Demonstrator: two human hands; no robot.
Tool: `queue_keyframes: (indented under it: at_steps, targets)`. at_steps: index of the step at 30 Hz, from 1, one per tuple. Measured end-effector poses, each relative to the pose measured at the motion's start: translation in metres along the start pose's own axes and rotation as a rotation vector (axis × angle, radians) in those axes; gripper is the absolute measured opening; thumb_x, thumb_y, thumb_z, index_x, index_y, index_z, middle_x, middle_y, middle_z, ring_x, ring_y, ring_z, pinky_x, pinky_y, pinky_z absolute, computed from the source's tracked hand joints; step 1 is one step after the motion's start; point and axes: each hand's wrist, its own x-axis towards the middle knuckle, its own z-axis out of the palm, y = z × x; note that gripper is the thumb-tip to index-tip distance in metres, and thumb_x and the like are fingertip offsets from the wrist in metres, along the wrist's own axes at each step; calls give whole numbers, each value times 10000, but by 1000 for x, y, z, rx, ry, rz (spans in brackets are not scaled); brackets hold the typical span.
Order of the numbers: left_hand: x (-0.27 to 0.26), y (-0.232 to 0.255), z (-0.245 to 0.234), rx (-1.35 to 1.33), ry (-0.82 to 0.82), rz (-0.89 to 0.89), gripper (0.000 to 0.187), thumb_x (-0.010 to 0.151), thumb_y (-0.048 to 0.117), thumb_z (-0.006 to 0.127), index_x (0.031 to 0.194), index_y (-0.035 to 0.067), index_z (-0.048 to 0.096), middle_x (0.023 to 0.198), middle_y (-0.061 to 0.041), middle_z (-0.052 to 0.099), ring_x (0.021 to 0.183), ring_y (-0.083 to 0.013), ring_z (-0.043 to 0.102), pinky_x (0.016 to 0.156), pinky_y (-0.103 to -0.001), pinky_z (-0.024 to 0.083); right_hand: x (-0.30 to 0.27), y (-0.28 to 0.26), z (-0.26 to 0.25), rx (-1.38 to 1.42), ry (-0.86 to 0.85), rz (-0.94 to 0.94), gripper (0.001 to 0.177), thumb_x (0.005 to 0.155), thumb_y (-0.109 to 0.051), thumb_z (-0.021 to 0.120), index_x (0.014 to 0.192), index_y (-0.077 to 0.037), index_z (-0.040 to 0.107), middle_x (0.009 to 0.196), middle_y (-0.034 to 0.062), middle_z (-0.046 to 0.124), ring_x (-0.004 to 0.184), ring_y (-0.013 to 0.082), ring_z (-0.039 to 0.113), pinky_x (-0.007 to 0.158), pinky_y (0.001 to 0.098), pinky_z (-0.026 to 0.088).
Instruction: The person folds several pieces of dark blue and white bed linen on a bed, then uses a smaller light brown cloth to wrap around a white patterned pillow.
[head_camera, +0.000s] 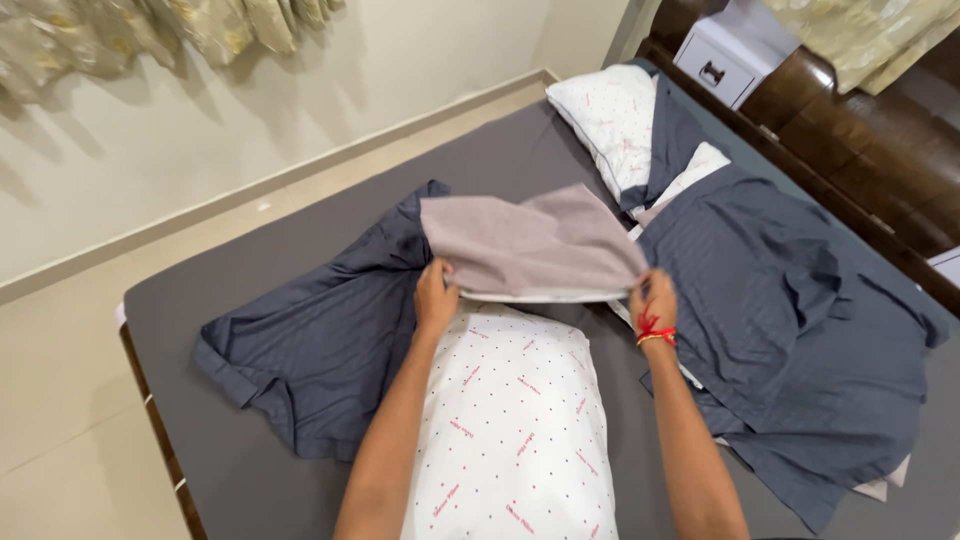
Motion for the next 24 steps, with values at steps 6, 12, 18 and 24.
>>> queue_keyframes:
  at_steps: [6, 12, 18, 24]
  targets:
    - [-20, -74, 49, 141, -146, -319, 298, 857, 234, 773, 1076, 98, 622, 963, -177, 722, 919, -406, 689, 760, -492, 523, -69, 8, 83, 168, -393, -46, 518, 806, -322, 767, 1210, -45, 601, 1176, 173, 679, 1107, 297, 668, 950, 393, 533]
    - [-1, -129, 97, 52, -97, -230, 198, 880, 99, 669, 1071, 72, 625, 1020, -184, 720, 975, -397, 688, 815, -471, 526, -50, -90, 150, -79, -1040, 8, 682, 858, -569, 686, 1285, -39, 646, 1296, 181, 667, 1203, 325, 634, 1032, 401, 484]
    - [-8, -153, 110, -103, -56, -246, 342, 764, -33, 596, 1094, 54, 619, 1087, -183, 675, 1026, -389, 648, 897, -449, 500, -28, -129, 175, -259, -1094, 91, 825, 779, -662, 703, 1304, -31, 633, 1256, 204, 681, 1180, 353, 640, 1020, 422, 481]
    - [0, -131, 105, 13, -108, -301, 308, 808, 173, 747, 1057, 23, 643, 1042, -234, 710, 1017, -400, 678, 867, -461, 525, -43, -132, 128, -60, -863, 26, 937, 697, -733, 733, 1296, -19, 644, 1192, 229, 707, 1118, 391, 665, 985, 438, 505]
